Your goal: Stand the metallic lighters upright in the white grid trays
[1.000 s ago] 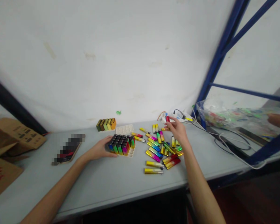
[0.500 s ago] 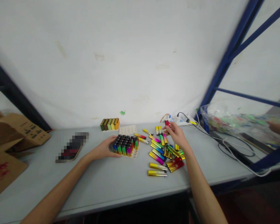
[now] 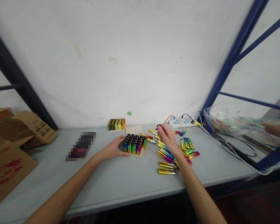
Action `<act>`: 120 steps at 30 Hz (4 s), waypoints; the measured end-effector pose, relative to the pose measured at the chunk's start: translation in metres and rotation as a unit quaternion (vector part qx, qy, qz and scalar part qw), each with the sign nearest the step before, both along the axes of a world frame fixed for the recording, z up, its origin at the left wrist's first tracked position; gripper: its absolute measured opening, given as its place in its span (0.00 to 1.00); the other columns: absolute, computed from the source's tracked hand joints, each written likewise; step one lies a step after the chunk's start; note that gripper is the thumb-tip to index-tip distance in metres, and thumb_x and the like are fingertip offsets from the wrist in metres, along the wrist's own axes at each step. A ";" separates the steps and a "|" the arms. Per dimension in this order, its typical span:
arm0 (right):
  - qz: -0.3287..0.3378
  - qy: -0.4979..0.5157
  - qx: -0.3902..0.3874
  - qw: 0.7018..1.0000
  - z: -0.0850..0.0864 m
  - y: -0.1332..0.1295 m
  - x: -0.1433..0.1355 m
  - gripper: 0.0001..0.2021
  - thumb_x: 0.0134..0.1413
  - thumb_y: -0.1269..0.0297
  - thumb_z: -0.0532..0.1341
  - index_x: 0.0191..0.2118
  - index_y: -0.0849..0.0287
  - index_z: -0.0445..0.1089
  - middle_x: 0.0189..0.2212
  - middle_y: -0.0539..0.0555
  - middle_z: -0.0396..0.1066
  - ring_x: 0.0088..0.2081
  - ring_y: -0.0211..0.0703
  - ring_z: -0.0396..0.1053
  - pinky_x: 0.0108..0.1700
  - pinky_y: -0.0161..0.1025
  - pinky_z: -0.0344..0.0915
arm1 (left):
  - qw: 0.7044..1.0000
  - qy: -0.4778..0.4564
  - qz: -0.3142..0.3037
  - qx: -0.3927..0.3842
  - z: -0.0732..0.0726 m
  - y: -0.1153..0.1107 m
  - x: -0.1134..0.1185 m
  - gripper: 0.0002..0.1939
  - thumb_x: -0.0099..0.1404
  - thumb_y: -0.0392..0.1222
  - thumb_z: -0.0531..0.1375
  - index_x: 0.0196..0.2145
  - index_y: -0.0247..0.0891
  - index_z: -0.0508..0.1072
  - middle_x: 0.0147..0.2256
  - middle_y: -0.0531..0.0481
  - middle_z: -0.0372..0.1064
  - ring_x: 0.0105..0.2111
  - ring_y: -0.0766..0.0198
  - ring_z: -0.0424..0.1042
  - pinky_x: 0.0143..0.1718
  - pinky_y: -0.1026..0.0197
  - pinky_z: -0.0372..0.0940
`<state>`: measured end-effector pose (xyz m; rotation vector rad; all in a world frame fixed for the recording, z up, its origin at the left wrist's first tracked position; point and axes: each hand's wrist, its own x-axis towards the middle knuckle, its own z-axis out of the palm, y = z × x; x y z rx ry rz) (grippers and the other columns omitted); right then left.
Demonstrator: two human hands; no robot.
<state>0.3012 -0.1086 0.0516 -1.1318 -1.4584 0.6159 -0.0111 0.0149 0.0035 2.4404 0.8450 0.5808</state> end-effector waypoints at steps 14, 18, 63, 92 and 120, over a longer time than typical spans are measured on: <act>-0.140 -0.227 -0.015 0.964 -0.005 -0.005 -0.021 0.26 0.67 0.44 0.54 0.21 0.55 0.57 0.18 0.46 0.54 0.24 0.38 0.54 0.29 0.38 0.48 | 1.000 -0.001 -0.008 0.003 0.002 -0.004 0.003 0.49 0.51 0.67 0.74 0.64 0.38 0.71 0.63 0.37 0.68 0.64 0.40 0.67 0.69 0.43 0.59; -0.139 -0.241 -0.044 0.960 -0.005 -0.003 -0.024 0.21 0.59 0.53 0.57 0.19 0.54 0.54 0.17 0.46 0.50 0.23 0.38 0.50 0.28 0.38 0.45 | 1.000 0.000 -0.014 0.007 0.001 -0.003 0.003 0.48 0.53 0.67 0.73 0.64 0.38 0.70 0.63 0.37 0.67 0.64 0.40 0.67 0.70 0.43 0.59; -0.076 -0.312 0.042 0.946 -0.003 -0.005 -0.022 0.23 0.72 0.45 0.54 0.32 0.56 0.71 0.26 0.53 0.72 0.29 0.44 0.69 0.36 0.40 0.63 | 1.000 0.014 -0.016 0.005 0.004 -0.007 0.005 0.48 0.53 0.68 0.72 0.63 0.35 0.70 0.62 0.36 0.67 0.63 0.39 0.67 0.69 0.44 0.59; -0.046 -0.371 -0.051 0.926 0.007 -0.002 0.025 0.12 0.69 0.56 0.63 0.37 0.59 0.78 0.30 0.54 0.81 0.31 0.44 0.77 0.36 0.37 0.66 | 1.000 0.026 0.000 0.011 0.005 -0.006 0.005 0.51 0.51 0.73 0.71 0.62 0.38 0.71 0.61 0.38 0.68 0.61 0.37 0.68 0.68 0.42 0.62; -0.208 -0.473 -0.213 0.829 -0.035 0.011 0.095 0.15 0.60 0.52 0.70 0.40 0.59 0.81 0.44 0.61 0.77 0.48 0.51 0.73 0.52 0.39 0.65 | 1.000 0.020 0.008 0.010 0.004 -0.006 0.006 0.48 0.50 0.72 0.72 0.60 0.38 0.73 0.62 0.36 0.68 0.62 0.38 0.69 0.69 0.42 0.61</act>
